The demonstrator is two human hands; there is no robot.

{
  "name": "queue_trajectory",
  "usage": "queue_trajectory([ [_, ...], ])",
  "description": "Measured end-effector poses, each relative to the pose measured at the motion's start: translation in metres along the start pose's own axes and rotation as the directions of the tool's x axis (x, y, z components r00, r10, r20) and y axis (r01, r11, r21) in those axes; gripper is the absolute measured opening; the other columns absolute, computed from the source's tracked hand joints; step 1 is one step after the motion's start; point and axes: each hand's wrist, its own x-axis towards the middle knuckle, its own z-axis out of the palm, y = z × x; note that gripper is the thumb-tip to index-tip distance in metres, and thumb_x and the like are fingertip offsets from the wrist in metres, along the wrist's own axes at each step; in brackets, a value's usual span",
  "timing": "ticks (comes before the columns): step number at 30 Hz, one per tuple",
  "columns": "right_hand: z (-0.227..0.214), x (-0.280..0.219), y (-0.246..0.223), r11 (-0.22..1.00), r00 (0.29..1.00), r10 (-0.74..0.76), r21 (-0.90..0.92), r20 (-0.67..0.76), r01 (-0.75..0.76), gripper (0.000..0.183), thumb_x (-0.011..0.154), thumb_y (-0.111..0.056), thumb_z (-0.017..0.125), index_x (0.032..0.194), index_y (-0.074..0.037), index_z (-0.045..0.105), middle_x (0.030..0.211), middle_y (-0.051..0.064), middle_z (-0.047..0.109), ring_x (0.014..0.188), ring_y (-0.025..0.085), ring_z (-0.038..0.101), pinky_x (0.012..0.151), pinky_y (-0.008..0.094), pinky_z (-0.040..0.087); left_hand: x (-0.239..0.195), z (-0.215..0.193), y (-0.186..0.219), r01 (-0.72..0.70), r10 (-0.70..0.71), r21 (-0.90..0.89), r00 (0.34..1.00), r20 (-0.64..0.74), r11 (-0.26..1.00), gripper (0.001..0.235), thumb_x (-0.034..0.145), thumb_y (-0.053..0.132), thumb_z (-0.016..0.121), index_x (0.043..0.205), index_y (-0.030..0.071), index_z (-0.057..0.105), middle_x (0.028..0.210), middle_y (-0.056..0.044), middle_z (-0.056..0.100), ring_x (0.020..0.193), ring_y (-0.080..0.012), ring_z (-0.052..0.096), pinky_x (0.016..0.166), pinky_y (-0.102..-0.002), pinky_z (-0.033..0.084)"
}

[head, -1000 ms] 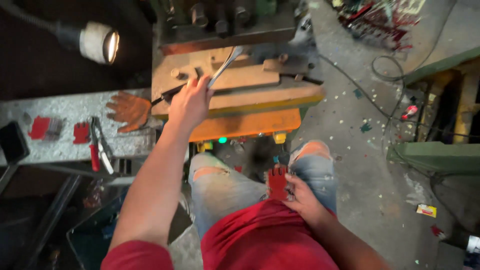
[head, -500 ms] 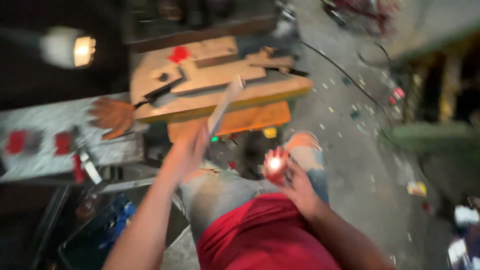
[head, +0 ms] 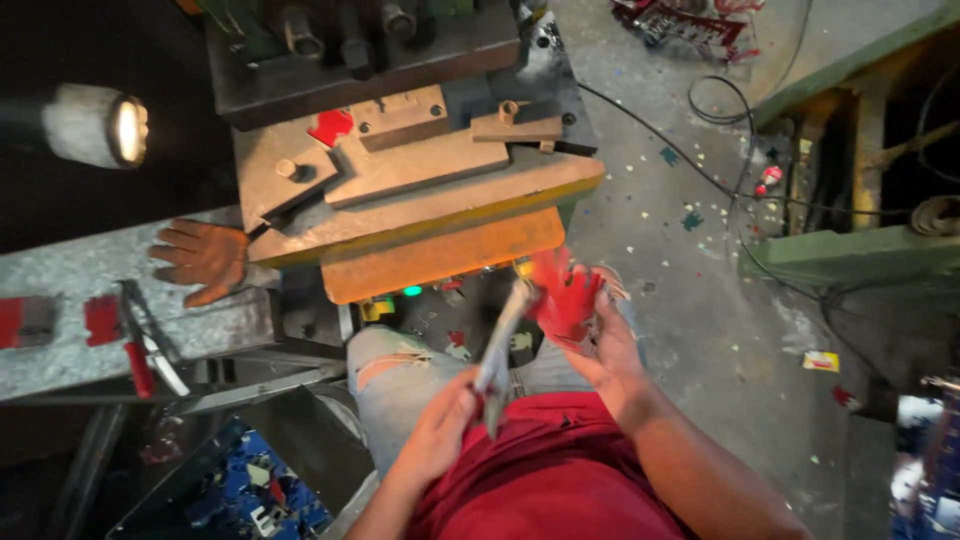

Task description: Manufacturing small red parts by operating a machine press and using hand tools for positioning and removal

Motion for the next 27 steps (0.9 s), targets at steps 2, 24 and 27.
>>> queue_trajectory([
  [2, -0.005, -0.006, 0.0, 0.994, 0.999, 0.034, -0.102, -0.012, -0.035, 0.046, 0.094, -0.035, 0.069, 0.133, -0.011, 0.064, 0.126, 0.016, 0.068, 0.111, 0.034, 0.065, 0.094, 0.052, 0.051, 0.032, -0.013, 0.048, -0.166, 0.184, 0.13, 0.972, -0.143, 0.977, 0.039, 0.108, 0.027, 0.039, 0.13, 0.002, 0.06, 0.12, -0.011, 0.066, 0.108, -0.0211, 0.06, 0.104, -0.04, 0.044],
  [24, 0.012, -0.037, 0.041, 0.861, 0.893, 0.2, -0.363, -0.404, -0.357, 0.034, 0.087, -0.009, 0.074, 0.121, -0.005, 0.07, 0.099, 0.013, 0.076, 0.084, 0.029, 0.076, 0.069, 0.05, 0.064, 0.199, -0.132, 0.117, 0.372, 0.118, 0.676, 0.819, -0.562, 0.636, 0.048, 0.106, 0.044, 0.037, 0.139, 0.02, 0.063, 0.126, -0.019, 0.07, 0.126, -0.0398, 0.061, 0.109, -0.054, 0.046],
  [27, 0.0, -0.034, 0.042, 0.867, 0.914, 0.209, -0.365, -0.348, -0.338, 0.04, 0.087, -0.009, 0.074, 0.127, -0.005, 0.07, 0.099, 0.013, 0.076, 0.082, 0.028, 0.075, 0.069, 0.05, 0.064, 0.177, -0.099, 0.147, 0.209, 0.346, 0.671, 0.727, -0.593, 0.711, 0.043, 0.108, 0.024, 0.039, 0.138, -0.001, 0.058, 0.124, -0.035, 0.065, 0.123, -0.0513, 0.058, 0.107, -0.059, 0.046],
])
